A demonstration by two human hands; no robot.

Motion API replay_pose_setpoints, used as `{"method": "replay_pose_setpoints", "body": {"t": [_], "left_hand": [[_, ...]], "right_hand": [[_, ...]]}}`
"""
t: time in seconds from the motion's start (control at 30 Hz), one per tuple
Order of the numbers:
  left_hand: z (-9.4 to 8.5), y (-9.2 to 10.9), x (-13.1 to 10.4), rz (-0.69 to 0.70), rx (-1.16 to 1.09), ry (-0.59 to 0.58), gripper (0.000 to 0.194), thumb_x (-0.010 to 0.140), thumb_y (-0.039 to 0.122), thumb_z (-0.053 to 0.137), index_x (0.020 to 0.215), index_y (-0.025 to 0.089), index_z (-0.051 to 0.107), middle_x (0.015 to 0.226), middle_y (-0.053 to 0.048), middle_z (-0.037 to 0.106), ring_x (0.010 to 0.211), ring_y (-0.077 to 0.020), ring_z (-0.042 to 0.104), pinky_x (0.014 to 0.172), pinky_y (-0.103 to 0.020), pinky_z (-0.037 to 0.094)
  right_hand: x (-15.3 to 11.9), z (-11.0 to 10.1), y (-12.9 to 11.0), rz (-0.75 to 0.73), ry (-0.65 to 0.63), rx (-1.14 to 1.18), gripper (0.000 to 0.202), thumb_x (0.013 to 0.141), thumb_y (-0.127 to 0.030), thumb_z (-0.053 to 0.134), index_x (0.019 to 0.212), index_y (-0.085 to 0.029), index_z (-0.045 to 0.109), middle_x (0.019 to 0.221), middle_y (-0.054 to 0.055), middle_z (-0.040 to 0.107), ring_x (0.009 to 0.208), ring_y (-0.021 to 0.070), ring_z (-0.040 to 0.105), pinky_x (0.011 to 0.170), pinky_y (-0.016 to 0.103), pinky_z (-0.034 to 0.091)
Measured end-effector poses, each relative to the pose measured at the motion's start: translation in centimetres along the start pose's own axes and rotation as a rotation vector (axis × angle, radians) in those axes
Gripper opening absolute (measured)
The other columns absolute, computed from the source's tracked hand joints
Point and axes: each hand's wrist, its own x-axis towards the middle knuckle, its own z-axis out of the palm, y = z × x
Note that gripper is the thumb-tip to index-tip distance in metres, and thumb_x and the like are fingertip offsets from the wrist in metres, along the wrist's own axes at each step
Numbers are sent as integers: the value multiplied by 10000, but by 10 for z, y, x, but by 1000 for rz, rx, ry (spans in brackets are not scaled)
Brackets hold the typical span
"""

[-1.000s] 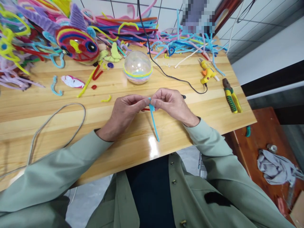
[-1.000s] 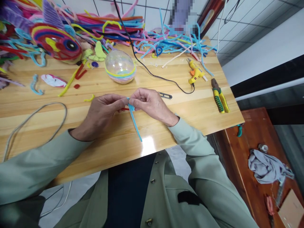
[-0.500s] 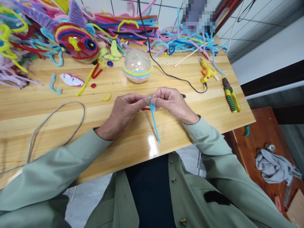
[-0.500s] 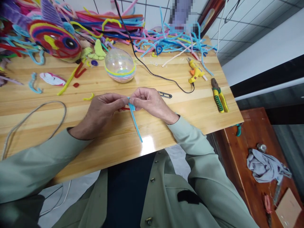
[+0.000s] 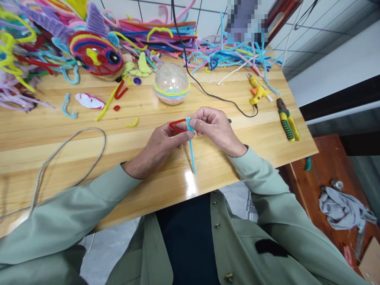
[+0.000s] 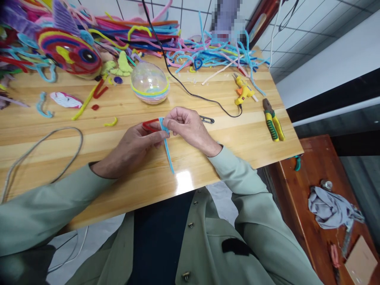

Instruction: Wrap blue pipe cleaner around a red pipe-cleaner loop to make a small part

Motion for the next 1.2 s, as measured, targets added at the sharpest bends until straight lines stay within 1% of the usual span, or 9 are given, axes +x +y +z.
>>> {"method": "replay_pose_setpoints", "body": {"t": [0.13,0.27,0.37,0.43,0.53,0.67,0.73,0.93,1.2], "left_hand": [[0,0,-1,-21,4,11,291,777,477,1060,826,253,880,757,-11,749,686,-158,585,638,-320,481],[0,1,-2,-36,-2,19,284,780,453,1040,793,242,851,804,-30,790,687,-159,599,637,-326,483],[1,2,-1,-54,27,15,296,776,448,1034,771,235,829,772,-23,770,668,-156,587,628,-325,479],[1,2,-1,-61,50,9,296,776,446,1033,773,233,828,743,-11,749,656,-151,576,629,-323,475],[1,3,-2,-60,66,-4,283,781,438,1032,793,233,838,750,-3,746,664,-146,573,648,-321,478],[0,6,-3,-59,93,-12,269,785,436,1021,827,228,857,795,-15,771,697,-158,594,675,-333,487],[0,6,-4,-63,108,-3,252,793,427,1006,815,229,852,798,-20,773,697,-163,597,672,-339,480],[-1,5,-3,-70,127,2,176,813,371,953,793,238,840,760,-7,737,675,-160,573,646,-340,443],[0,9,-5,-53,147,-44,115,855,339,902,820,247,843,830,-14,761,723,-173,580,687,-351,474]], "right_hand": [[0,0,0,-2,1,17,484,890,-589,981,836,-206,689,731,-41,665,625,96,538,612,244,479],[0,-2,-1,10,-20,50,543,917,-692,929,860,-208,690,753,-33,675,624,95,541,577,236,433],[0,-3,-3,14,-38,37,572,924,-752,897,916,-209,714,775,-30,683,633,100,554,568,237,425],[0,-3,-3,16,-43,7,546,914,-716,922,903,-208,723,763,-34,677,634,101,539,579,240,437],[0,-2,-3,41,-16,-26,452,905,-579,954,823,-204,717,723,-42,662,618,95,505,597,243,451],[1,-2,-1,62,23,-14,353,901,-462,925,792,-199,717,696,-47,661,592,87,496,592,243,436],[1,-2,-1,70,13,-14,359,901,-471,924,795,-200,714,694,-45,664,589,89,508,579,243,421],[1,-4,-4,55,-30,-33,503,937,-657,894,824,-207,700,735,-27,686,619,102,540,566,247,414],[1,-3,-4,104,-35,-27,448,877,-563,960,808,-188,726,694,-24,704,581,92,544,546,231,427]]}}
